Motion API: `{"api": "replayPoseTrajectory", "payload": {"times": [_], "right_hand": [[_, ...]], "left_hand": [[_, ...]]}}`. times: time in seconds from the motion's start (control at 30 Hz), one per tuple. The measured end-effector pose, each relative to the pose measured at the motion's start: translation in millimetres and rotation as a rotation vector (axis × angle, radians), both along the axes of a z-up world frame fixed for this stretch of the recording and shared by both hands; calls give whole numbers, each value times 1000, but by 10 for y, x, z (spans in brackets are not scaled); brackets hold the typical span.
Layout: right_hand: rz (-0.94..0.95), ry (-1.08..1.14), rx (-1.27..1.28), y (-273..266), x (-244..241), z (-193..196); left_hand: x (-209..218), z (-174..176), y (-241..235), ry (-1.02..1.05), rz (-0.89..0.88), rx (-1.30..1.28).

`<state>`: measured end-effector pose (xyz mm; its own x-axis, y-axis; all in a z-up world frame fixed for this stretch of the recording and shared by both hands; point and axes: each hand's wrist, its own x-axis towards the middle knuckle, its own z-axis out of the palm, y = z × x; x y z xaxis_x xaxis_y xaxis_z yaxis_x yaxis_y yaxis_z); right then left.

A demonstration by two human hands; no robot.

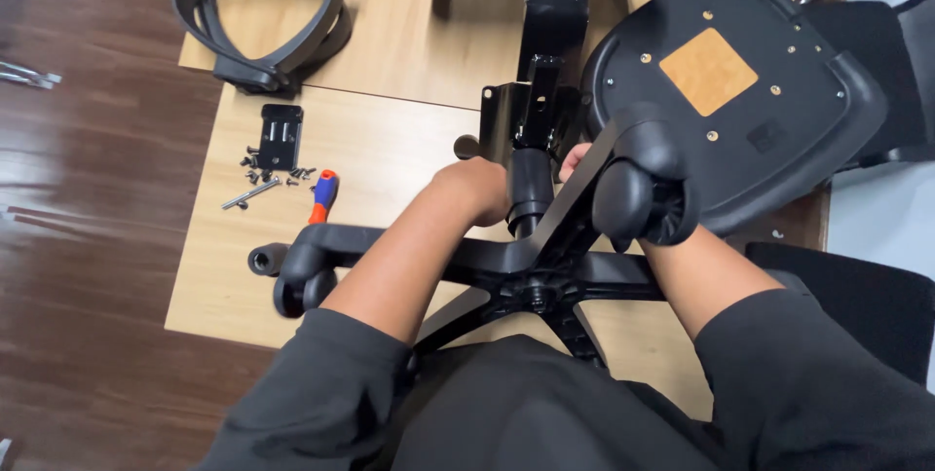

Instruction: The person assembles an office chair on a table. They align the metal mounting bracket onto the chair base, insert the black gas lift cylinder into the base hub, pick up screws from the table, and use a screwdriver to drive screws into the bracket.

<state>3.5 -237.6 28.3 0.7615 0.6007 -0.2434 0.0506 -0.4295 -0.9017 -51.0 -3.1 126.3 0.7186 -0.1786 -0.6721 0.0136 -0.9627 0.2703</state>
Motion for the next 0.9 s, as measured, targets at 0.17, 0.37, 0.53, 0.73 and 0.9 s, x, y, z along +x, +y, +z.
{"api": "replayPoseTrajectory", "payload": {"times": [0.17,0.37,0.53,0.73,0.9], "right_hand": [[78,103,278,-141,-27,-501],[50,-44,-367,110,-350,349],[83,-326,-149,97,-538,640],[243,-465,-347,54,-515,463],[164,-369,-503,89,-490,494]], "left_hand": [[-316,103,-31,36,24,13],[-634,305,-69,-87,130,30],[-738,364,-86,-250,144,44],[-787,384,-100,-312,143,34],[-829,354,-74,-337,157,18]]}}
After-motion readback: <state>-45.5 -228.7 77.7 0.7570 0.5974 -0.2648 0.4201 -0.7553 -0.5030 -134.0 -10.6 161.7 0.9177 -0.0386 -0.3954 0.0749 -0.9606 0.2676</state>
